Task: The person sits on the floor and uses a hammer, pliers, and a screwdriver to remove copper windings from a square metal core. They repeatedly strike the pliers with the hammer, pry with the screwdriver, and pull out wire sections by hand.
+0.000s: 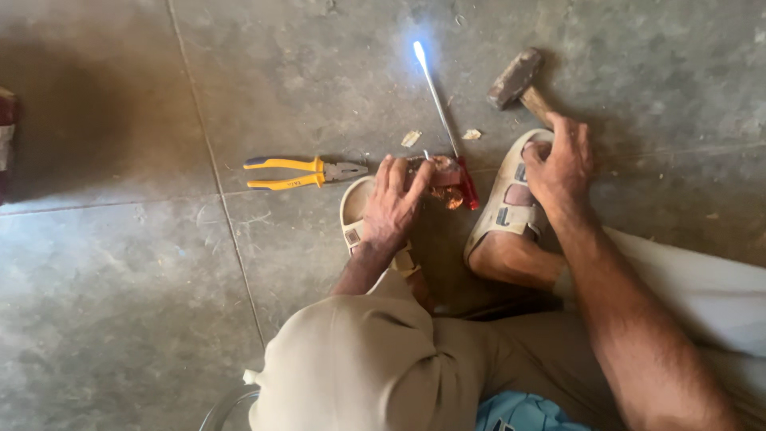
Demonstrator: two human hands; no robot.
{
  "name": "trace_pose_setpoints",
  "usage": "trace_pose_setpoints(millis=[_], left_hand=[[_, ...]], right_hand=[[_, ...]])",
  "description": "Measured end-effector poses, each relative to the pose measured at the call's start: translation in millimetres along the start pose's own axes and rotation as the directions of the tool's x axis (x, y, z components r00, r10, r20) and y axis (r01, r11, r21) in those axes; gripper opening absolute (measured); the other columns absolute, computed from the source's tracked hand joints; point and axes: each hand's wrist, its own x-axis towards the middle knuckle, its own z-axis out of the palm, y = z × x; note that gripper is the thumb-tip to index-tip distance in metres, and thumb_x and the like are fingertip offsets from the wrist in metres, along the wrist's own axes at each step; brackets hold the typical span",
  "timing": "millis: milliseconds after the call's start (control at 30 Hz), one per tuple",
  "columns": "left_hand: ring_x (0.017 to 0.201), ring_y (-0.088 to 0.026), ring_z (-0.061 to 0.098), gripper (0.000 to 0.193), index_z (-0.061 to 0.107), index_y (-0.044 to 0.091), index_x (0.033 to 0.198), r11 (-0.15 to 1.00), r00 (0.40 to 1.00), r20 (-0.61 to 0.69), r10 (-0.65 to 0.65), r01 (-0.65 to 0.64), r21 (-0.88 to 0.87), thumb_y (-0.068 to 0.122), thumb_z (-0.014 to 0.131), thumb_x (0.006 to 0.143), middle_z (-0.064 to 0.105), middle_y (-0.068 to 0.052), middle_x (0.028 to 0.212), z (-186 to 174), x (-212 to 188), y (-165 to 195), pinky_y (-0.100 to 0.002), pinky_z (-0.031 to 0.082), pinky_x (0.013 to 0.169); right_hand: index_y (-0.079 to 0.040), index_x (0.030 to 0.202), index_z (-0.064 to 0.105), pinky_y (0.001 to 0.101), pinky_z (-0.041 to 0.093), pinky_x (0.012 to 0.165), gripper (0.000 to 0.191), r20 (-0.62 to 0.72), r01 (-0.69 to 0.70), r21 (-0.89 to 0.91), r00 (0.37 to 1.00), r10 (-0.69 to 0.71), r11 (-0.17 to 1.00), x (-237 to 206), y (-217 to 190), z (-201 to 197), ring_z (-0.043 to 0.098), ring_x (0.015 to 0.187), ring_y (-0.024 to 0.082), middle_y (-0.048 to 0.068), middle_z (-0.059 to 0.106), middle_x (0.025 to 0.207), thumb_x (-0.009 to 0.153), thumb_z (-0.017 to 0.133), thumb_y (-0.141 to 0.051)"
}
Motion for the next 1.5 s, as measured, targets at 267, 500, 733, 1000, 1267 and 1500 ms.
trace_pose_setpoints(millis=[267, 500, 733, 1000, 1267, 1500], left_hand=[[0.131, -0.042, 0.046, 0.065, 0.041, -0.001, 0.147, 0.994, 0.998, -0.047, 0.047, -0.052, -0.094, 0.014, 0.065, 0.088, 0.047, -0.023, 0.137, 1.5, 6.3, -8.2, -0.048, 0.040, 0.115], [0.116, -0.042, 0.054, 0.044, 0.047, -0.003, 0.136, 0.958, 0.960, 0.160, -0.231, 0.253, -0.133, 0.005, 0.057, 0.094, 0.051, -0.024, 0.124, -16.2, 45.7, -5.6, -0.047, 0.048, 0.104], [0.100, -0.040, 0.067, 0.050, 0.051, 0.002, 0.130, 0.682, 0.836, 0.032, -0.547, 0.468, -0.562, 0.020, 0.071, 0.088, 0.065, -0.024, 0.114, -34.4, 63.3, -17.3, -0.049, 0.056, 0.086], [0.102, -0.021, 0.062, 0.062, 0.061, -0.001, 0.133, -0.094, 0.542, 0.384, -0.748, 0.486, -0.869, 0.031, 0.082, 0.085, 0.066, -0.014, 0.114, -7.8, 66.7, -6.4, -0.036, 0.053, 0.091], [0.104, -0.016, 0.067, 0.061, 0.047, 0.000, 0.134, 0.167, 0.623, 0.297, -0.724, 0.576, -0.800, 0.032, 0.076, 0.090, 0.069, -0.011, 0.115, -6.8, 33.8, 4.2, -0.032, 0.055, 0.090], [0.102, -0.016, 0.068, 0.059, 0.057, -0.001, 0.136, 0.189, 0.707, 0.272, -0.653, 0.499, -0.846, 0.031, 0.078, 0.091, 0.073, -0.013, 0.114, -15.2, 28.6, 1.0, -0.033, 0.056, 0.092]], right_hand=[[-0.008, 0.146, 0.054, 0.0537, 0.044, 0.108, 0.057, 0.009, 0.027, -0.036, 1.000, -0.027, 0.999, -0.4, 1.5, -3.0, 0.053, 0.127, 0.048, 0.025, 0.056, 0.135, 0.092, 0.071, -0.016], [-0.011, 0.148, 0.053, 0.0569, 0.039, 0.109, 0.060, 0.107, -0.141, -0.077, 0.983, 0.149, 0.987, 19.7, 13.9, -3.5, 0.050, 0.128, 0.047, 0.024, 0.056, 0.135, 0.093, 0.073, -0.026], [-0.013, 0.140, 0.058, 0.0540, 0.042, 0.104, 0.059, 0.277, -0.259, -0.138, 0.917, 0.288, 0.956, 42.4, 22.8, -8.4, 0.051, 0.126, 0.044, 0.022, 0.056, 0.134, 0.088, 0.077, -0.034], [-0.007, 0.119, 0.067, 0.0493, 0.054, 0.086, 0.044, 0.445, -0.254, -0.197, 0.838, 0.317, 0.947, 67.4, -31.8, -51.3, 0.071, 0.092, 0.035, 0.018, 0.075, 0.102, 0.093, 0.070, -0.042], [-0.002, 0.097, 0.060, 0.0290, 0.042, 0.045, 0.032, 0.573, -0.638, 0.666, 0.770, 0.282, 0.386, 17.7, -129.4, -54.6, 0.051, 0.053, 0.009, 0.000, 0.057, 0.072, 0.099, 0.072, -0.031], [-0.004, 0.088, 0.063, 0.0305, 0.041, 0.040, 0.036, 0.646, -0.678, 0.428, 0.692, 0.322, 0.598, -36.8, -178.8, -46.1, 0.049, 0.042, 0.013, 0.005, 0.055, 0.057, 0.097, 0.065, -0.039]])
